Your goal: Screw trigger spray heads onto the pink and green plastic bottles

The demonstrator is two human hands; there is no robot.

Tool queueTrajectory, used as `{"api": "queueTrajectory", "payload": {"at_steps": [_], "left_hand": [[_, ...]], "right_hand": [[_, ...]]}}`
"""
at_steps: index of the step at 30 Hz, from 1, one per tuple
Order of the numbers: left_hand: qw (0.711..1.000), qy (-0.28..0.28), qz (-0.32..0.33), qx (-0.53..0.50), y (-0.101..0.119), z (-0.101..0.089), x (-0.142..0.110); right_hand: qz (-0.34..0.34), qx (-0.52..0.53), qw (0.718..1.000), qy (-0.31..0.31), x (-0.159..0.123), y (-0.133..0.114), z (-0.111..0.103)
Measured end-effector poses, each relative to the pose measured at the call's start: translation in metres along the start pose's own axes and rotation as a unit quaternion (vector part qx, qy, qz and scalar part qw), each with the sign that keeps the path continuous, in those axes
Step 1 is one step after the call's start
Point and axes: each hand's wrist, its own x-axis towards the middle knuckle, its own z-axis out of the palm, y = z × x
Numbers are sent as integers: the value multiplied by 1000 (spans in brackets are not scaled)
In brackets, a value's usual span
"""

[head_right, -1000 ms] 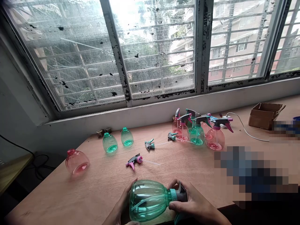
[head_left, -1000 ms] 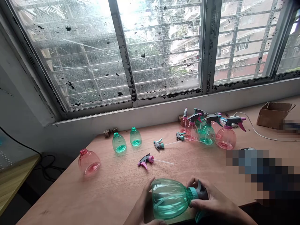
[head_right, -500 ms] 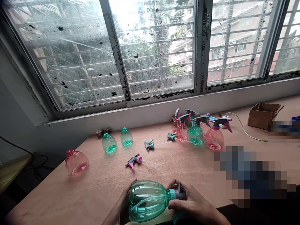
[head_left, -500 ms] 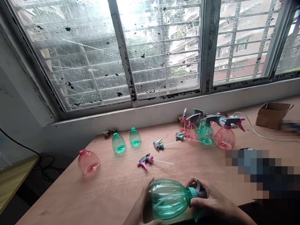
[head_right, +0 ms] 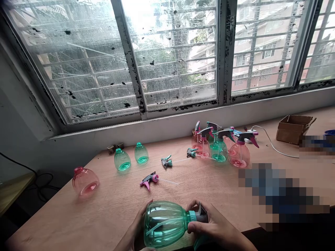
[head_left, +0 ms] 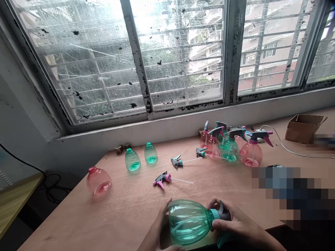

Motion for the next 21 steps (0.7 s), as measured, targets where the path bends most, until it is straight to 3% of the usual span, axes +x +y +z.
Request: {"api": "queueTrajectory", "payload": {"at_steps": [21], "left_hand": [[995,-23,77,-67,-16,7,4]], "right_hand": [[-3,-4,1000,7,0,4,0]]}}
